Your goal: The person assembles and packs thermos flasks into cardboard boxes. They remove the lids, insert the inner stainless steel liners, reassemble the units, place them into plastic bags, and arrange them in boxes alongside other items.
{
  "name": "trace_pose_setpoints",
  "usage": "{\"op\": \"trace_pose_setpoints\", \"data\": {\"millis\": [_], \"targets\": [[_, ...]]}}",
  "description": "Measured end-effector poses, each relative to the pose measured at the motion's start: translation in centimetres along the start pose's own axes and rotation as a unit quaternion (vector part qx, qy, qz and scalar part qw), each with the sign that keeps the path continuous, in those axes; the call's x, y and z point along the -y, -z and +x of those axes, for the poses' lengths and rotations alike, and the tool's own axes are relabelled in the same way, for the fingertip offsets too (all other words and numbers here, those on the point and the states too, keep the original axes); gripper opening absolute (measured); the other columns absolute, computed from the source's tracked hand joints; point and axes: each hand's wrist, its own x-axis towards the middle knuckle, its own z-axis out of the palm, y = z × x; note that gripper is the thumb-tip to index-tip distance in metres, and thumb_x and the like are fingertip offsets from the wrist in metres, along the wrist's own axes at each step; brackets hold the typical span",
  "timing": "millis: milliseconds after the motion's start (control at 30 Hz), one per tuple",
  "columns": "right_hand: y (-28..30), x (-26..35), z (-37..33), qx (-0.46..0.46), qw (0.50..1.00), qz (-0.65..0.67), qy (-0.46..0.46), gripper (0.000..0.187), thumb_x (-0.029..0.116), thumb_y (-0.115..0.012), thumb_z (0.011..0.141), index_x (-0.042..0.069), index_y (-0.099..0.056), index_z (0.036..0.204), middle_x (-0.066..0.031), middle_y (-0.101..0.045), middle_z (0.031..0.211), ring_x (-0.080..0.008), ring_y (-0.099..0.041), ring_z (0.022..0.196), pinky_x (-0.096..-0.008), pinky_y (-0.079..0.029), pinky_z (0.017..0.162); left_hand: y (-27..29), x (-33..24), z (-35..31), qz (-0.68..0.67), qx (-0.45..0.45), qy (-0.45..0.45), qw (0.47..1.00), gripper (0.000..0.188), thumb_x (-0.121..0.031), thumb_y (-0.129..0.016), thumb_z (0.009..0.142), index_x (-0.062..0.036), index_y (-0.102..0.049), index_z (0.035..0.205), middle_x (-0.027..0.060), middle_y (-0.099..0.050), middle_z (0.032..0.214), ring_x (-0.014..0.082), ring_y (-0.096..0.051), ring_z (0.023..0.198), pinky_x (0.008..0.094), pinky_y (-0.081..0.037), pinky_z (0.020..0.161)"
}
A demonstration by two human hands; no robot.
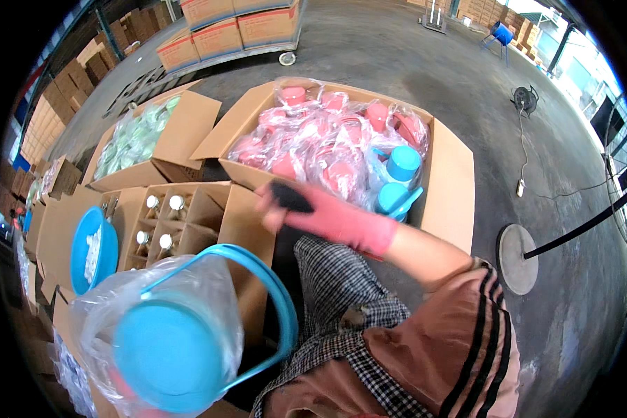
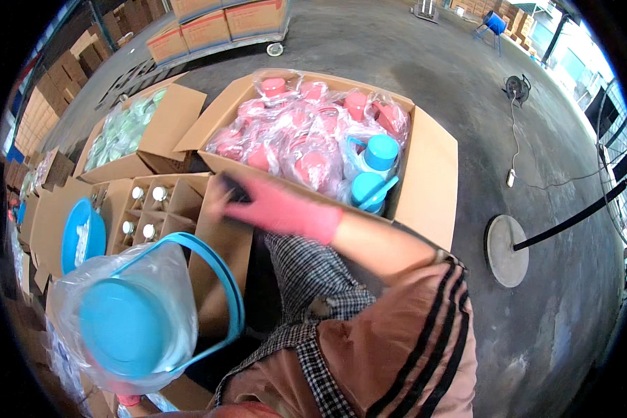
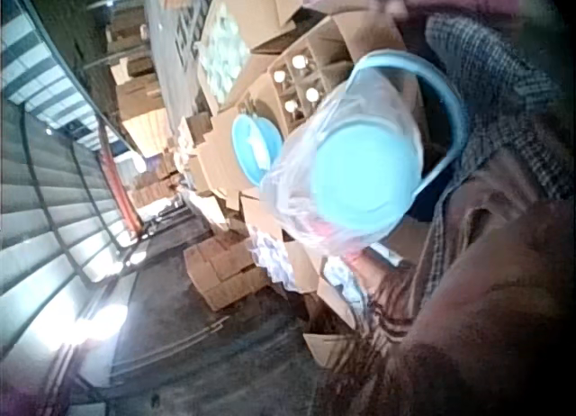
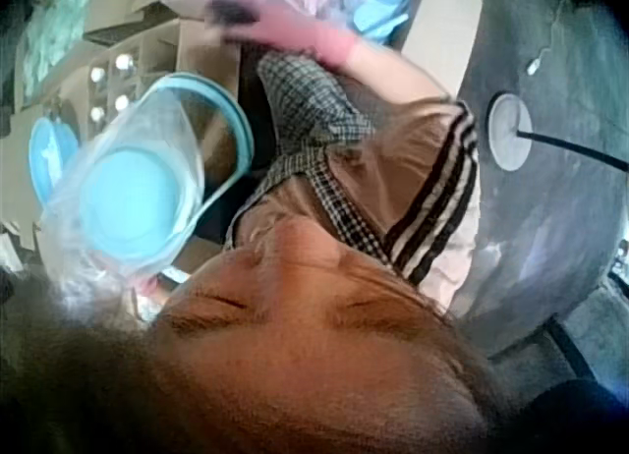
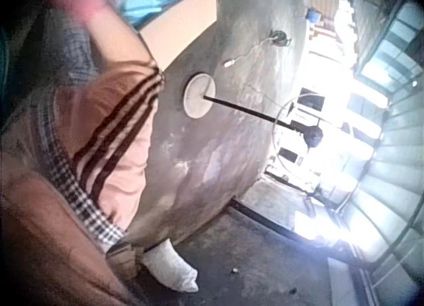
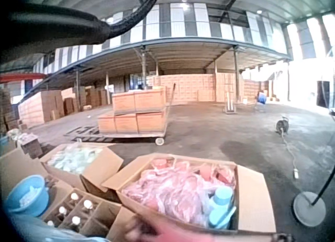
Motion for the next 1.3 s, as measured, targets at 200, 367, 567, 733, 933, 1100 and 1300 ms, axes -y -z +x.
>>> {"op": "trace_pose_setpoints", "data": {"millis": [200,367,567,733,933,1100,1300], "targets": [[26.5,-17.7,-6.7,-0.469,0.786,-0.349,-0.201,0.071,0.032,-0.070,0.067,-0.003,-0.040,0.122,-0.0224,-0.049,0.113,-0.0290,-0.050,0.104,-0.0350,-0.040,0.088,-7.3,-5.0,7.3,-0.022,0.045,0.000,0.999,0.031,-0.017,-0.058,0.073,-0.0027,-0.051,0.100,0.0137,-0.054,0.097,0.0277,-0.051,0.092,0.0361,-0.040,0.086],[35.2,-26.3,-10.9,-0.479,0.678,-0.381,-0.406,0.092,0.037,-0.074,0.060,0.001,-0.025,0.130,-0.0238,-0.038,0.127,-0.0329,-0.040,0.117,-0.0380,-0.035,0.096,-11.3,-7.7,10.6,-0.027,0.080,0.017,0.996,0.031,-0.018,-0.057,0.075,-0.0033,-0.051,0.101,0.0126,-0.054,0.097,0.0265,-0.051,0.092,0.0358,-0.040,0.086],[35.5,-31.1,-12.0,-0.462,0.705,-0.319,-0.432,0.050,0.031,-0.066,0.070,0.007,-0.052,0.112,-0.0185,-0.059,0.099,-0.0341,-0.055,0.096,-0.0405,-0.043,0.083,-13.7,-9.7,12.7,-0.052,0.104,0.044,0.992,0.030,-0.018,-0.055,0.077,-0.0040,-0.051,0.103,0.0113,-0.054,0.098,0.0251,-0.051,0.093,0.0354,-0.041,0.086],[35.6,-23.9,-10.7,-0.585,0.723,-0.254,-0.267,0.033,0.028,-0.061,0.075,-0.002,-0.059,0.087,-0.0174,-0.062,0.075,-0.0255,-0.062,0.070,-0.0365,-0.047,0.065,-15.0,-12.0,15.1,-0.117,0.098,0.058,0.987,0.030,-0.019,-0.054,0.078,-0.0046,-0.051,0.104,0.0101,-0.054,0.098,0.0239,-0.051,0.093,0.0350,-0.041,0.086],[38.3,-9.1,-17.3,-0.676,0.727,0.122,-0.012,0.027,0.030,-0.061,0.079,0.004,-0.061,0.086,-0.0028,-0.058,0.067,-0.0103,-0.052,0.054,-0.0236,-0.037,0.046,-16.3,-18.2,20.1,-0.297,0.058,0.060,0.951,0.030,-0.020,-0.053,0.080,-0.0053,-0.050,0.105,0.0088,-0.054,0.099,0.0224,-0.051,0.093,0.0346,-0.041,0.085],[30.7,5.0,-27.9,-0.762,0.639,-0.095,0.042,0.030,0.024,-0.050,0.088,0.002,-0.055,0.108,-0.0038,-0.058,0.082,-0.0093,-0.052,0.065,-0.0221,-0.043,0.057,-20.8,-26.4,25.2,-0.508,0.054,0.053,0.858,0.029,-0.020,-0.051,0.081,-0.0059,-0.050,0.106,0.0077,-0.054,0.099,0.0212,-0.051,0.093,0.0342,-0.041,0.085],[19.6,11.0,-33.3,-0.828,0.464,-0.314,0.025,0.048,0.027,-0.055,0.086,0.000,-0.043,0.124,-0.0107,-0.050,0.115,-0.0192,-0.049,0.102,-0.0351,-0.037,0.089,-30.3,-40.3,31.2,-0.734,0.100,0.069,0.668,0.029,-0.021,-0.050,0.083,-0.0066,-0.050,0.108,0.0063,-0.055,0.099,0.0198,-0.051,0.094,0.0338,-0.042,0.085]]}}
